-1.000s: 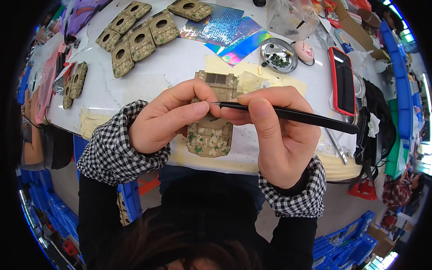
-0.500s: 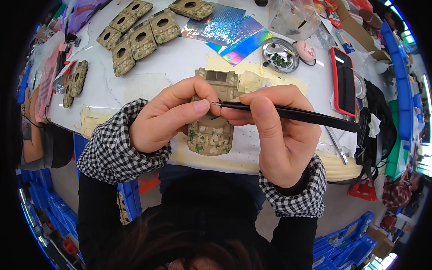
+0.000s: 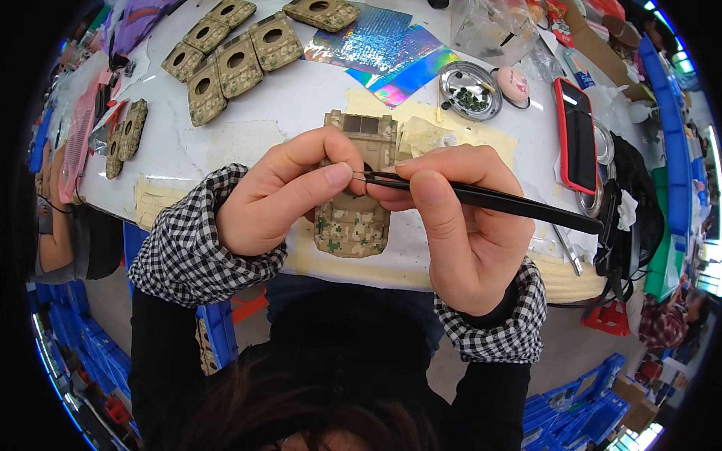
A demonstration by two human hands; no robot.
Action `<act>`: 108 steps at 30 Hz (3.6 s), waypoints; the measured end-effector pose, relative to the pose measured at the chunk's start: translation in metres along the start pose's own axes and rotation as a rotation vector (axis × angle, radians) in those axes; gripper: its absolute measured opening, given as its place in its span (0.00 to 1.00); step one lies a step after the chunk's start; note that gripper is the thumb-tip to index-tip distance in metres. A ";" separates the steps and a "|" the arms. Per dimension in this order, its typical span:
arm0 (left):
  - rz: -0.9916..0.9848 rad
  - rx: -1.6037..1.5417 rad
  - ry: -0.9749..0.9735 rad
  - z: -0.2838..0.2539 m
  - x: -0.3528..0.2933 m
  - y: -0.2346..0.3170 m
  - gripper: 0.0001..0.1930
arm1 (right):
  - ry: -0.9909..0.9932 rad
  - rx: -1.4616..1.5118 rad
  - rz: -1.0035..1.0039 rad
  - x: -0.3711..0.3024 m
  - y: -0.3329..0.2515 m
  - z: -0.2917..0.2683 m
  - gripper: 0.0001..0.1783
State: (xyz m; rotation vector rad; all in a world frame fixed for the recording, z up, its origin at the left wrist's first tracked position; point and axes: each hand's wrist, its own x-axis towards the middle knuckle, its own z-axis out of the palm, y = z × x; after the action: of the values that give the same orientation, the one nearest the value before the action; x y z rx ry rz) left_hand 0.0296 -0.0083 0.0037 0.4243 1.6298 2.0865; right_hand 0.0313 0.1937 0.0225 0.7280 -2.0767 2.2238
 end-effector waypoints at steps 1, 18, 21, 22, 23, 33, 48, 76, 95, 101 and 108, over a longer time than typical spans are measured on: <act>0.002 -0.001 -0.006 0.000 0.000 0.000 0.09 | -0.009 -0.005 -0.008 0.000 0.001 0.000 0.09; 0.066 0.060 -0.020 -0.001 0.002 -0.007 0.09 | 0.027 -0.003 -0.021 0.001 0.001 0.000 0.11; 0.053 0.072 -0.022 -0.001 0.001 -0.005 0.09 | 0.025 -0.005 -0.007 0.001 0.001 0.000 0.11; 0.057 0.073 -0.024 -0.002 0.001 -0.005 0.09 | 0.024 -0.004 -0.002 0.001 0.001 0.000 0.11; 0.061 0.073 -0.025 -0.002 0.001 -0.006 0.09 | 0.023 -0.002 0.003 0.001 0.002 0.000 0.11; 0.075 0.090 -0.025 -0.002 0.001 -0.006 0.09 | 0.018 -0.021 0.003 0.001 0.001 0.000 0.11; 0.107 0.092 -0.031 -0.003 0.002 -0.008 0.08 | 0.030 -0.010 0.024 0.002 0.001 0.001 0.12; -0.165 -0.264 -0.026 -0.005 0.005 0.004 0.13 | -0.019 -0.137 -0.162 -0.002 0.001 -0.013 0.11; -0.210 -0.381 -0.035 -0.007 0.005 0.003 0.14 | -0.166 -0.243 -0.206 -0.001 0.006 -0.010 0.09; -0.212 -0.387 -0.042 -0.007 0.004 0.003 0.14 | -0.159 -0.247 -0.218 -0.001 0.006 -0.009 0.09; -0.220 -0.384 -0.027 -0.006 0.004 0.005 0.14 | -0.166 -0.264 -0.236 0.000 0.007 -0.009 0.09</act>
State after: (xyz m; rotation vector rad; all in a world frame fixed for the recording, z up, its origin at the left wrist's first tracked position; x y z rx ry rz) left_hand 0.0221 -0.0119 0.0070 0.1368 1.1616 2.1441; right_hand 0.0262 0.2017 0.0162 1.0980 -2.1646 1.7809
